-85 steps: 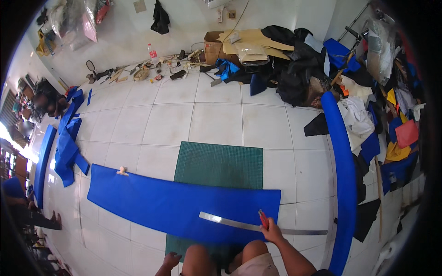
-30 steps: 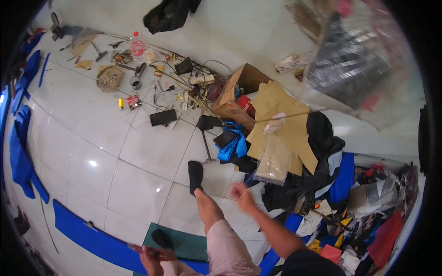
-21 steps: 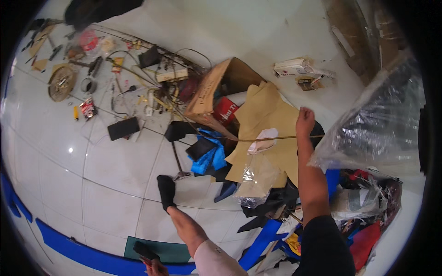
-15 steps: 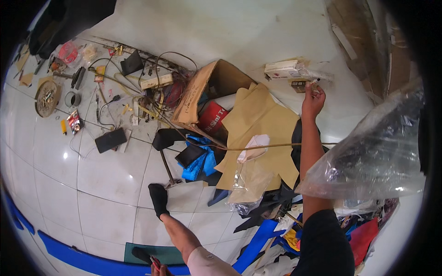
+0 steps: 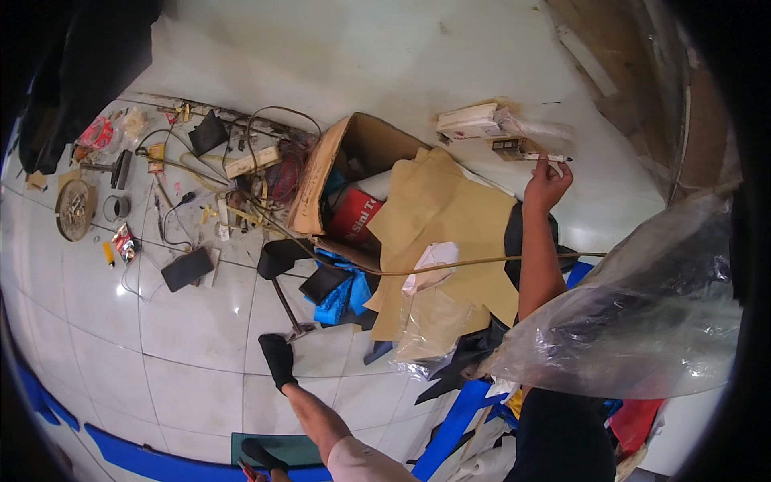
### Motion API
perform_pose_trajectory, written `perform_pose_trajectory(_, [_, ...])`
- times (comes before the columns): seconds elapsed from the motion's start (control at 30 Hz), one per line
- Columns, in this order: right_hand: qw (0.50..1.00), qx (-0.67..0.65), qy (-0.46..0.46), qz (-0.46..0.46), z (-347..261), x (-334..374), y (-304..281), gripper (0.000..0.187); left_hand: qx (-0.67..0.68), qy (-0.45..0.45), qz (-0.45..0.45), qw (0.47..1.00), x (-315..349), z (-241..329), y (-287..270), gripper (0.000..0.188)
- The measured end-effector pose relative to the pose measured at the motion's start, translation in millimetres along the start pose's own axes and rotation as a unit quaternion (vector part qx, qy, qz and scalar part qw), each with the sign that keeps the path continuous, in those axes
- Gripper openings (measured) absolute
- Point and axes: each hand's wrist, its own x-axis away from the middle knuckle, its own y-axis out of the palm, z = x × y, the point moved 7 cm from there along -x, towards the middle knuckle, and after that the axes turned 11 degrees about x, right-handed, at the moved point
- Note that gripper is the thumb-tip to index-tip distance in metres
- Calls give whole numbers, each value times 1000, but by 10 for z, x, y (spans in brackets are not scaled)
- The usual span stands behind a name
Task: The person marks a blue fabric with a pencil while using a long metal ruler as a guide, and then cuts along the marked line with a utility knife.
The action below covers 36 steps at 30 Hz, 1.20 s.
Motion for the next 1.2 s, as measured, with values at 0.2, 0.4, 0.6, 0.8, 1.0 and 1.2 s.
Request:
perform_pose_trajectory(0.2, [996, 59, -66, -6, -244, 98, 111, 36, -41, -7, -26, 999, 5, 51, 62, 26])
perform_pose_trajectory(0.4, [965, 228, -128, -4, -462, 179, 214, 31, -47, 34, -41, 997, 54, 202, 108, 27])
perform_pose_trajectory(0.6, [968, 221, -121, 10, -372, 130, 250, 28, -96, 64, -1, 993, 29, 98, -55, 22])
perform_pose_trajectory(0.8, [985, 81, -149, 44, -351, 110, 161, 28, 12, -45, 23, 999, -6, -146, -170, 16])
perform_pose_trajectory(1.0, [990, -119, 28, 76, -341, 139, -110, 19, 16, -21, 2, 1000, 49, -127, -198, 23])
perform_pose_trajectory(1.2, [931, -292, 210, 60, -370, 508, -380, 31, 47, -10, 7, 999, 64, -381, -455, 36])
